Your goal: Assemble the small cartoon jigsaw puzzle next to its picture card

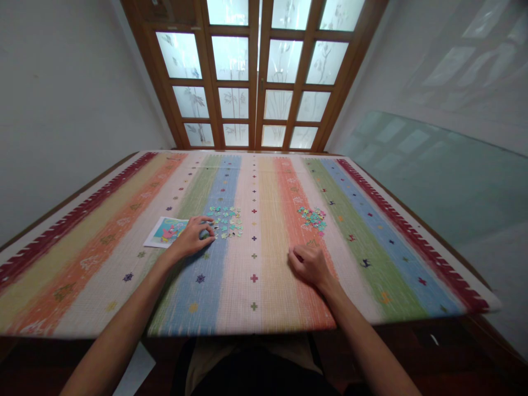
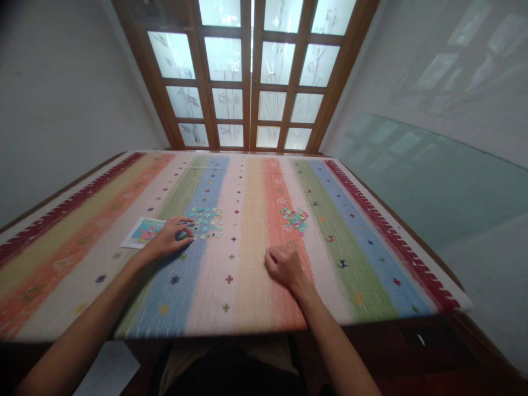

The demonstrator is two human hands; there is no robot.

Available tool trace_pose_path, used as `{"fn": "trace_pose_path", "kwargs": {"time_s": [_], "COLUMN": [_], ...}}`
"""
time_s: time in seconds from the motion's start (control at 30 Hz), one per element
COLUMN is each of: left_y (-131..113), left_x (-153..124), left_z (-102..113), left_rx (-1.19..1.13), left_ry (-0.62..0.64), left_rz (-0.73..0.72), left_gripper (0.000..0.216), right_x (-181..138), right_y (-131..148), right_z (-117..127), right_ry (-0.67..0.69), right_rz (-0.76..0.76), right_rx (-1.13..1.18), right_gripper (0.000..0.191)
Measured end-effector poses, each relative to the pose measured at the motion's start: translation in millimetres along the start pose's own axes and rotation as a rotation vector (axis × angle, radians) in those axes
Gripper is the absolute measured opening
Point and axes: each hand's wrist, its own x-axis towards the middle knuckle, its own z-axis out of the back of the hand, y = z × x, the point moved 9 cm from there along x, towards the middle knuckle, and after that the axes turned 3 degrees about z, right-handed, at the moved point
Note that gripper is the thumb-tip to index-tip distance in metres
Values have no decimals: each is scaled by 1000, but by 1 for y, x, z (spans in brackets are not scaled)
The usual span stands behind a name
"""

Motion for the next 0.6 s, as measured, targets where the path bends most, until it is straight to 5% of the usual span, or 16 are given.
{"fn": "trace_pose_path", "kwargs": {"time_s": [0.6], "left_y": [-5], "left_x": [0], "left_z": [-1], "left_rx": [-56], "left_ry": [-32], "left_rz": [19], "left_gripper": [20], "right_x": [-3], "right_y": [-7], "right_z": [-4], "right_ry": [10], "right_rz": [-43], "right_rx": [11], "right_gripper": [37]}}
